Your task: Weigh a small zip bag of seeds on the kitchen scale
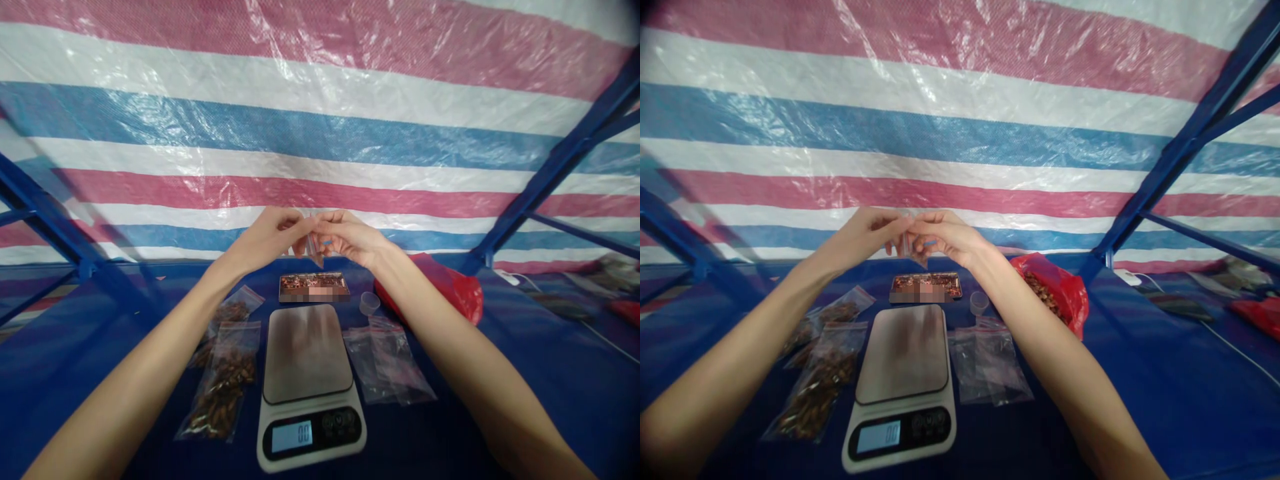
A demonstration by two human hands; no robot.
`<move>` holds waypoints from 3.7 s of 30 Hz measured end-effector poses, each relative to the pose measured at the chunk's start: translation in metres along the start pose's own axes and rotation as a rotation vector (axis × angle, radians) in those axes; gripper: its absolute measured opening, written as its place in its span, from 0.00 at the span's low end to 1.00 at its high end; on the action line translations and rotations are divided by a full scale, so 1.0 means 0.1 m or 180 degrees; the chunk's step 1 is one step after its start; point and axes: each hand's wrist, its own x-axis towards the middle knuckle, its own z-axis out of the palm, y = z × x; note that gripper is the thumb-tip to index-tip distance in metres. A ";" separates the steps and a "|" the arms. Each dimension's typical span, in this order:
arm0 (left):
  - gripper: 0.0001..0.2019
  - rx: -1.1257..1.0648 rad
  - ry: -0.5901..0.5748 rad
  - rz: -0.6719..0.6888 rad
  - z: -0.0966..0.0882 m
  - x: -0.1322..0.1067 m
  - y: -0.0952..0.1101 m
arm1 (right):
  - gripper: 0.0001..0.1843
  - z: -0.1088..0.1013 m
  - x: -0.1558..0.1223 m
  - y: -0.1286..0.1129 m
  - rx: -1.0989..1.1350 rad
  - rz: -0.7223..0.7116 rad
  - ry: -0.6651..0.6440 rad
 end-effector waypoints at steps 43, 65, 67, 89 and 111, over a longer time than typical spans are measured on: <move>0.17 -0.0350 -0.0810 -0.0211 -0.08 -0.04 -0.30 | 0.19 0.03 0.04 0.13 -0.0644 0.0007 0.0108; 0.15 -0.0105 -0.0920 -0.0281 -0.09 -0.03 -0.36 | 0.20 0.02 0.04 0.13 -0.1177 -0.0148 0.0028; 0.15 -0.0209 -0.0955 -0.0309 -0.09 -0.02 -0.39 | 0.19 0.02 0.04 0.14 -0.1206 -0.0136 0.0031; 0.17 0.0687 -0.0733 -0.0798 -0.09 -0.06 -0.26 | 0.03 0.21 0.13 0.29 -0.1609 -0.0111 0.0421; 0.13 -0.0119 0.0575 -0.0916 -0.10 -0.04 -0.14 | 0.23 0.25 0.16 0.24 0.0799 0.1140 0.0908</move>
